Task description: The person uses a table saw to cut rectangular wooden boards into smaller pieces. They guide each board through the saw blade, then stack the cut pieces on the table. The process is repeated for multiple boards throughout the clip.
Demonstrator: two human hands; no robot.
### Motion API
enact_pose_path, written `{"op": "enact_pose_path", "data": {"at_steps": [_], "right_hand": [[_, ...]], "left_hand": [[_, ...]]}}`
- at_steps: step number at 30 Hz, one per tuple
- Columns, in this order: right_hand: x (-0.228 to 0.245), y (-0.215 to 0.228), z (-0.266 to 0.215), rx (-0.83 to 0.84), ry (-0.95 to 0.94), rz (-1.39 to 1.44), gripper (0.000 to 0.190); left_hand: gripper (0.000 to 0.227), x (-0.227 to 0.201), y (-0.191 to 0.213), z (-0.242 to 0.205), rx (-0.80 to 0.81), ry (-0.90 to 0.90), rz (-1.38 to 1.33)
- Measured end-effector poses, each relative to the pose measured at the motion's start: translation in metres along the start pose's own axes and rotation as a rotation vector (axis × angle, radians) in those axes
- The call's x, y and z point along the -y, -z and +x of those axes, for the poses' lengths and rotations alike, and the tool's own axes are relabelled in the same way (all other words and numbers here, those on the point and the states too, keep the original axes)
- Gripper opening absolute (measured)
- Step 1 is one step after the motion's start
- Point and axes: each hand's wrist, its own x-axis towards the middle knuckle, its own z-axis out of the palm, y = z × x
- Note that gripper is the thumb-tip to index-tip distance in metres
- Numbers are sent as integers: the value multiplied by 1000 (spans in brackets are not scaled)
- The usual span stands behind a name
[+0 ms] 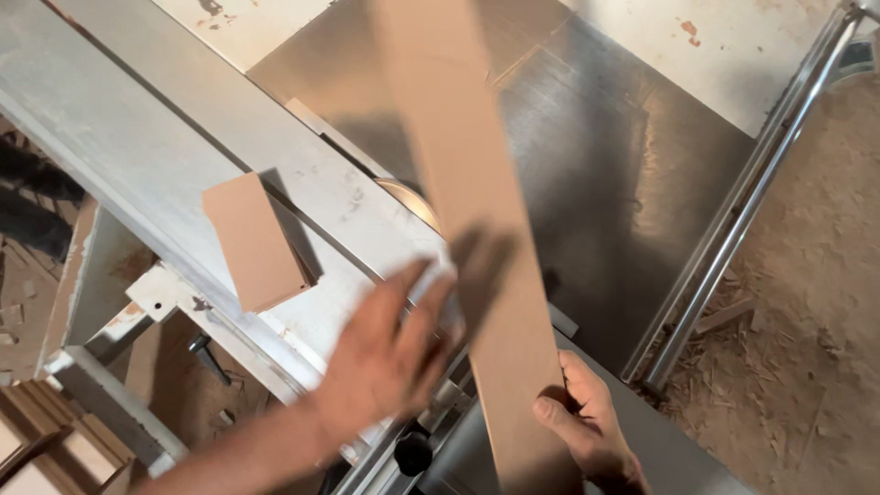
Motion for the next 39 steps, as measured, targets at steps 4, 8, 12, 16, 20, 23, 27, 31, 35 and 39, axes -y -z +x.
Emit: {"op": "enact_pose_path", "data": {"at_steps": [4,8,12,16,20,23,27,31,35,39], "right_hand": [[-6,-16,12,-295,54,12,38],[-20,-15,42,-521,-53,116,31],[-32,-4,65,-423,229,-24,24],[-13,44,103,-300,-82,-347,20],[15,93,130,-548,173,-788,23],[28,141,168,-604,342,-728,14],[5,203,247,-624,594,-1039,15],[-50,247,322,-487,493,-1198,22],[-95,262,339,-366,380,-1373,57],[-106,255,326,-359,285,-1381,78]], "left_hand": [[62,-29,-39,-47,429,451,-538],[56,-31,-60,-56,529,712,-849],[45,-3,-77,-35,605,875,-803],[33,37,-95,-26,391,807,-815],[29,74,-105,-35,383,854,-692],[30,106,-122,-47,541,870,-511],[37,143,-155,-81,604,826,-579],[48,163,-187,-117,580,608,-460],[52,165,-188,-127,708,754,-476],[61,161,-170,-120,740,760,-453]]}}
